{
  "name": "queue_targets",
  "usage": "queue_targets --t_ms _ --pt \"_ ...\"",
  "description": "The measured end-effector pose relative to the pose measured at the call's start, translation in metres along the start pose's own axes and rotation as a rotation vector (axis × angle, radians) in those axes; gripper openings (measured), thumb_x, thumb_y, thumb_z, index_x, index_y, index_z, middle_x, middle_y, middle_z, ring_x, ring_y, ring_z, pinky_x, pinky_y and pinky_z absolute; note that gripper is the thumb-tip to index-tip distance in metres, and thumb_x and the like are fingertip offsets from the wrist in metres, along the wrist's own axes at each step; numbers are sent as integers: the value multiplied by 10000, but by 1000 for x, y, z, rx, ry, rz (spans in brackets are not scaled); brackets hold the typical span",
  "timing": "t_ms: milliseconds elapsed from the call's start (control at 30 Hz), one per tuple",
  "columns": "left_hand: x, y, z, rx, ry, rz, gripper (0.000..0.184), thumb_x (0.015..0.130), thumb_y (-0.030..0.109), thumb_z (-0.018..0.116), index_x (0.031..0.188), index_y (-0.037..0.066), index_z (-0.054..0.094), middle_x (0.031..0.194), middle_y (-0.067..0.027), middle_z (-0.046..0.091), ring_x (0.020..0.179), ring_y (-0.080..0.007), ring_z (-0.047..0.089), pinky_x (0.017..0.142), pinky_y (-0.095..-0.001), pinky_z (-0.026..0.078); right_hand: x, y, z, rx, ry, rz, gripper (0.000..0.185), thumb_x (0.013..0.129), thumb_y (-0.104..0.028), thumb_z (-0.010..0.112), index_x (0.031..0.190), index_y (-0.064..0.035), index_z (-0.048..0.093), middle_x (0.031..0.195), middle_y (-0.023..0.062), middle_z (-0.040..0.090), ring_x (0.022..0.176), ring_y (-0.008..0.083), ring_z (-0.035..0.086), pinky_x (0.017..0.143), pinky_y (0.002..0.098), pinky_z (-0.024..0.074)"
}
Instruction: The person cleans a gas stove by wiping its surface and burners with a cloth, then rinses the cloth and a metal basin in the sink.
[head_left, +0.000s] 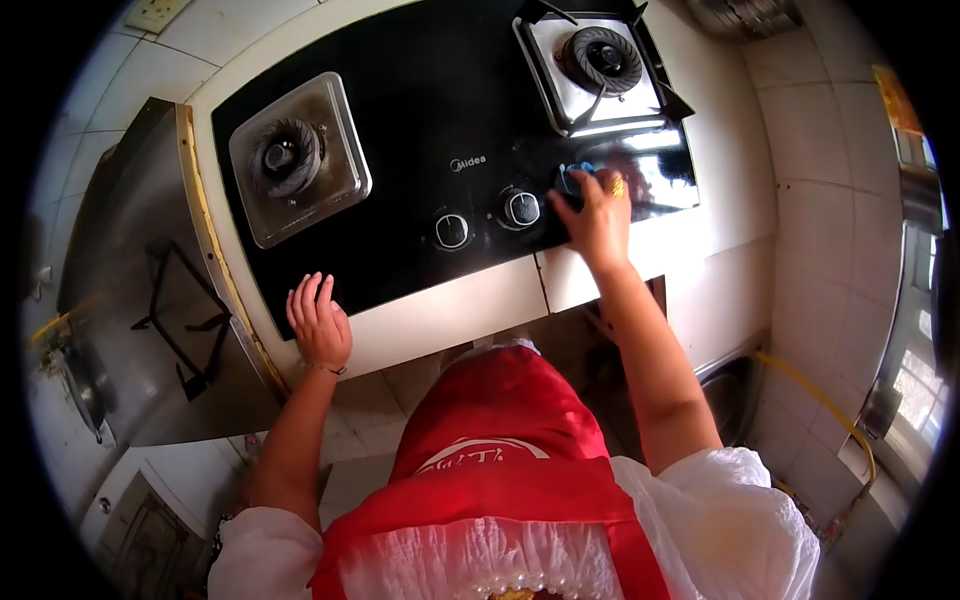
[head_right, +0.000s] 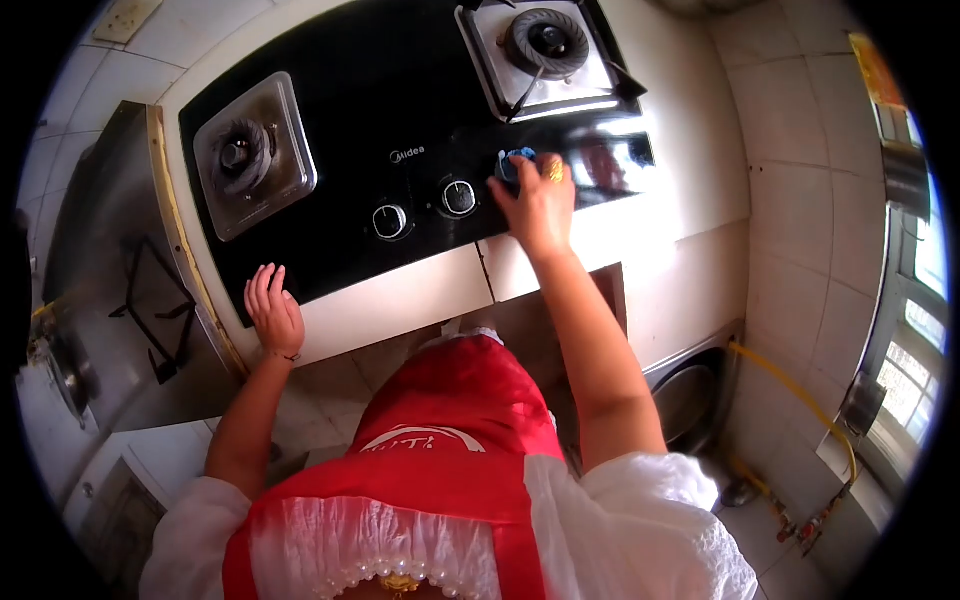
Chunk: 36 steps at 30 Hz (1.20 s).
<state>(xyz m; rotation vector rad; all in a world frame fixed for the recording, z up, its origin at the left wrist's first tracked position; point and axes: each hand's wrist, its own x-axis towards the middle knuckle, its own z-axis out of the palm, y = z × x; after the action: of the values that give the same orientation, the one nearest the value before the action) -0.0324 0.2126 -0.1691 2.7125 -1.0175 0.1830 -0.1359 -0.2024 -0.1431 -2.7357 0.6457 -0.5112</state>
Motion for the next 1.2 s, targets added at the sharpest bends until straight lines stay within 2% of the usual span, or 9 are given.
queue_targets --t_ms 167,267,433,733,800,833,867,967,1200 --pt "0 -1 3 23 8 3 415 870 70 487 1278 45 561 1342 -113 511 1304 -294 444 1127 -510 274 5 -10 3 -184 58 80 406 723 -267 812 1025 -42 661 1050 153 576 944 349 557 781 441 476" --pt "0 -1 3 23 15 9 417 873 73 487 1282 50 558 1342 -113 511 1304 -291 444 1130 -509 269 6 8 10 -99 50 80 410 732 -273 806 1034 -40 655 1045 153 575 950 350 557 786 443 473" --pt "1 -2 4 29 13 5 415 878 75 485 1286 57 557 1351 -110 507 1309 -289 441 1131 -506 270 5 -2 8 -195 79 74 327 759 -191 775 1024 -46 650 1044 160 572 936 354 564 759 438 481" --pt "-1 -2 5 23 15 10 412 884 76 478 1288 58 556 1354 -111 508 1306 -293 445 1129 -507 272 7 1 10 -99 -37 170 598 720 -433 800 1106 -8 632 1119 154 561 1040 345 527 826 440 455" --pt "0 -2 5 24 16 10 411 886 76 477 1289 58 556 1353 -111 509 1304 -294 446 1128 -508 273 4 -10 6 -169 -4 168 514 750 -361 792 1105 -21 640 1128 156 567 1038 352 531 826 444 454" --pt "0 -2 5 27 15 12 409 888 76 475 1288 58 557 1353 -111 509 1303 -293 448 1127 -507 275 -2 -11 7 -143 23 126 421 749 -226 770 1119 -58 657 1138 155 574 1053 352 533 830 446 452" --pt "0 -2 4 29 14 14 407 891 76 473 1288 57 557 1353 -111 508 1302 -293 449 1125 -507 277 -12 -8 7 -143 23 127 421 749 -226 770 1119 -58 657 1138 155 574 1053 352 533 830 446 452" --pt "-1 -2 6 37 30 20 403 894 73 470 1287 53 556 1354 -111 508 1298 -293 452 1122 -505 281 -40 -6 -5 71 -144 -123 409 698 1 651 1083 -128 705 1147 121 584 1083 337 535 862 437 443" --pt "1 2 3 40 25 16 400 894 65 473 1286 45 552 1353 -113 508 1295 -293 455 1118 -503 284 21 -6 4 157 -266 -246 383 708 7 633 1036 -162 734 1142 68 610 1032 303 551 887 397 455"
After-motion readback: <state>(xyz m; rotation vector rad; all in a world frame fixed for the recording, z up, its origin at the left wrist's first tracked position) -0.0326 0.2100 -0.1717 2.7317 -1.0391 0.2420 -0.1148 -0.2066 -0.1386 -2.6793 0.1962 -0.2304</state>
